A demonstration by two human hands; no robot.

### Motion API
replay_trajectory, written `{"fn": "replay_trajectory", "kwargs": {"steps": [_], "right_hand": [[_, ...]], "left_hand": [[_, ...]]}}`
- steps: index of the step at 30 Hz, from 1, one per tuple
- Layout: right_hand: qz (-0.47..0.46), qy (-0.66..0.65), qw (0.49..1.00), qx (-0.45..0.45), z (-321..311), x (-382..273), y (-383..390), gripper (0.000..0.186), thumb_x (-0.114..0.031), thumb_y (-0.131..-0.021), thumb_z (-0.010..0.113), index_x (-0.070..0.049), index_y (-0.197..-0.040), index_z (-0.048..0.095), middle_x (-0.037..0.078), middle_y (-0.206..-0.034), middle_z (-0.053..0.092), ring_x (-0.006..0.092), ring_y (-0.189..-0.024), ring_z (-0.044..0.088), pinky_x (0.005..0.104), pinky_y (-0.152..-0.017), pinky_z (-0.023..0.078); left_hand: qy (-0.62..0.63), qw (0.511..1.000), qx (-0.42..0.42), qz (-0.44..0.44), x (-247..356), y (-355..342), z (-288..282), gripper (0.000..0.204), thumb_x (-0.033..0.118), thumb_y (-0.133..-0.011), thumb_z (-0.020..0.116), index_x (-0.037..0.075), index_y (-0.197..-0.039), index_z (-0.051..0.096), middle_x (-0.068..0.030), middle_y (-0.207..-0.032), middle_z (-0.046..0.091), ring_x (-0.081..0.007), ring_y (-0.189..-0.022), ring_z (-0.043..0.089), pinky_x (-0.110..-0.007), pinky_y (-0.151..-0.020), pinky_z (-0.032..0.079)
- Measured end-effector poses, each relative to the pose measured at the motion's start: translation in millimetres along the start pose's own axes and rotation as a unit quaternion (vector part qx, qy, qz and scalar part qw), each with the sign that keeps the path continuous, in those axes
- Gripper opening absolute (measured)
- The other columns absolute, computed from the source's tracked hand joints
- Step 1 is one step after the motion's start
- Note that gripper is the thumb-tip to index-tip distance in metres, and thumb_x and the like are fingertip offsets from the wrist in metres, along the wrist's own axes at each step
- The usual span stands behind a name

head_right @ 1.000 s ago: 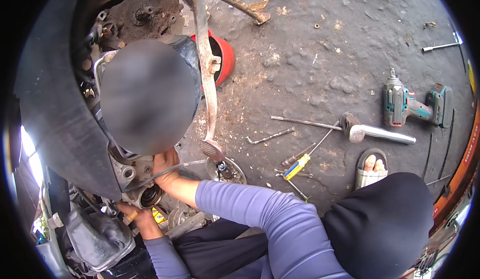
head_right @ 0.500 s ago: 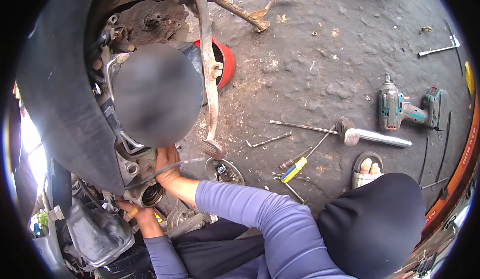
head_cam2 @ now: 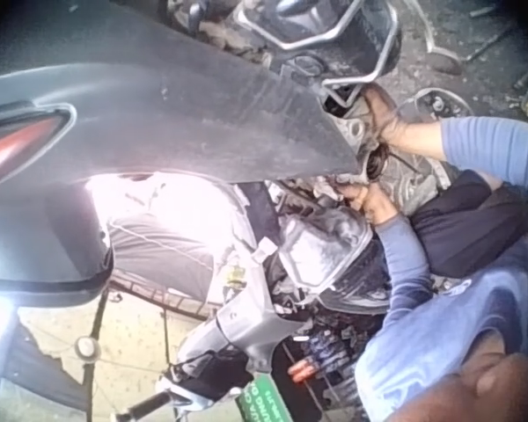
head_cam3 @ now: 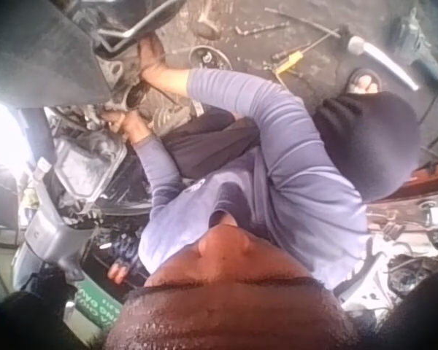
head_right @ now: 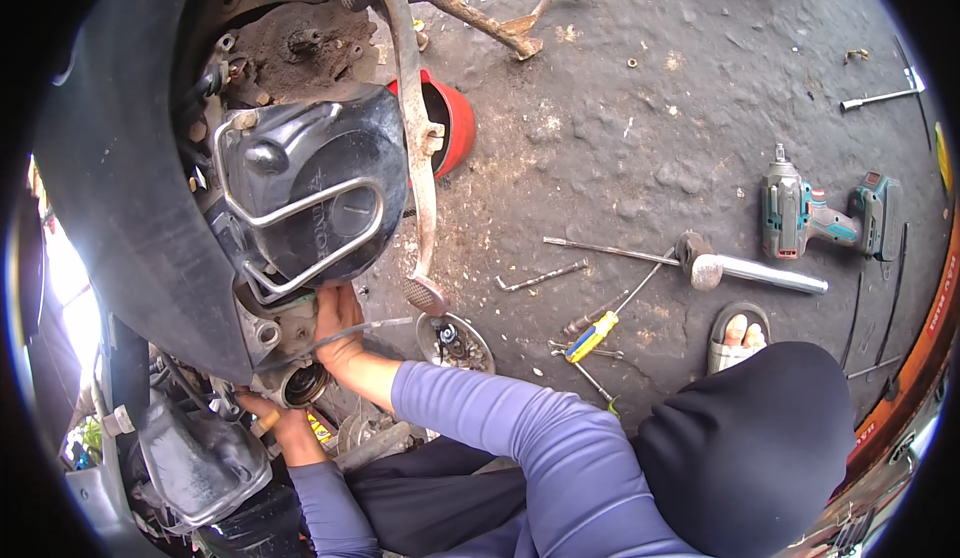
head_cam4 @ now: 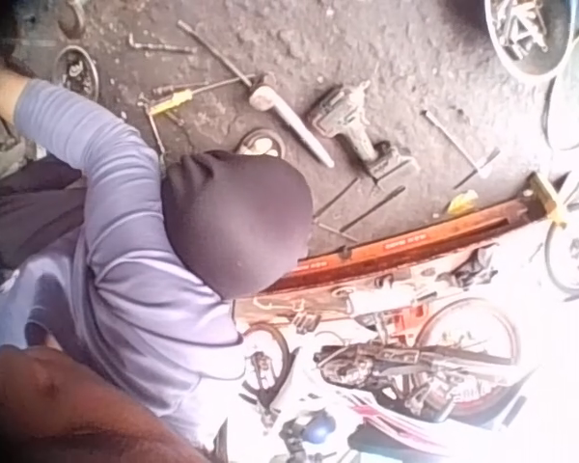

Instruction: Repairing a motorcycle engine by using a hammer and a rod to tap a part into place.

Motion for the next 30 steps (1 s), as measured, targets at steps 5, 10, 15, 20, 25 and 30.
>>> {"fn": "replay_trajectory", "kwargs": {"steps": [5,10,15,20,25,30], "right_hand": [[-0.115,0.084,0.990,0.004,-3.5,6.0,-17.4,0.039,-0.035,-0.095,0.036,0.000,-0.105,0.050,0.029,-0.105,0.053,0.0486,-0.100,0.046,0.0474,-0.084,0.036],[-0.031,-0.020,0.999,-0.007,-5.3,-17.5,5.9,0.042,-0.038,-0.095,0.037,0.000,-0.106,0.050,0.030,-0.106,0.054,0.0494,-0.101,0.046,0.0480,-0.087,0.036],[-0.069,0.043,0.996,0.022,-4.3,-1.9,-14.3,0.042,-0.037,-0.095,0.037,0.001,-0.108,0.049,0.030,-0.106,0.053,0.0500,-0.102,0.045,0.0491,-0.087,0.035],[-0.161,0.005,0.987,0.022,-6.2,-17.9,-1.2,0.044,-0.037,-0.096,0.036,0.001,-0.112,0.049,0.031,-0.111,0.052,0.0490,-0.104,0.045,0.0489,-0.088,0.036],[-0.061,0.003,0.997,-0.038,-3.6,-7.4,-12.6,0.048,-0.042,-0.096,0.035,0.000,-0.117,0.048,0.030,-0.114,0.052,0.0488,-0.106,0.045,0.0479,-0.089,0.036],[-0.083,-0.004,0.996,0.016,-6.6,-16.4,-4.2,0.052,-0.044,-0.096,0.033,0.000,-0.118,0.049,0.030,-0.117,0.051,0.0488,-0.109,0.044,0.0477,-0.091,0.035]], "left_hand": [[0.029,0.999,-0.002,-0.017,-7.9,11.8,19.2,0.043,0.035,-0.095,0.039,0.003,-0.121,0.052,-0.0105,-0.120,0.056,-0.0251,-0.109,0.055,-0.040,-0.095,0.043],[0.053,0.997,0.050,-0.041,2.8,4.9,7.7,0.041,0.030,-0.094,0.038,0.001,-0.118,0.053,-0.0122,-0.115,0.060,-0.0279,-0.104,0.059,-0.042,-0.093,0.047],[0.007,0.999,0.033,-0.010,2.7,17.5,25.8,0.040,0.030,-0.094,0.039,0.000,-0.116,0.054,-0.0136,-0.113,0.061,-0.0286,-0.102,0.060,-0.043,-0.090,0.049],[-0.011,0.998,0.056,0.006,8.1,18.8,24.1,0.041,0.028,-0.092,0.040,0.000,-0.116,0.055,-0.0151,-0.114,0.061,-0.0303,-0.104,0.059,-0.045,-0.093,0.048],[0.074,0.996,0.000,-0.053,-6.7,2.5,4.3,0.043,0.030,-0.092,0.041,0.000,-0.119,0.053,-0.0157,-0.117,0.059,-0.0307,-0.107,0.057,-0.047,-0.095,0.046],[0.062,0.996,0.048,-0.048,1.7,6.6,17.8,0.045,0.032,-0.088,0.044,0.000,-0.118,0.053,-0.0155,-0.114,0.060,-0.0301,-0.107,0.058,-0.044,-0.095,0.046]]}}
Point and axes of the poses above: each hand's wrist, its own y-axis away from the middle knuckle, its own z-axis out of the palm, x = y × z, the point moved 6 cm from there along -y, towards the middle knuckle
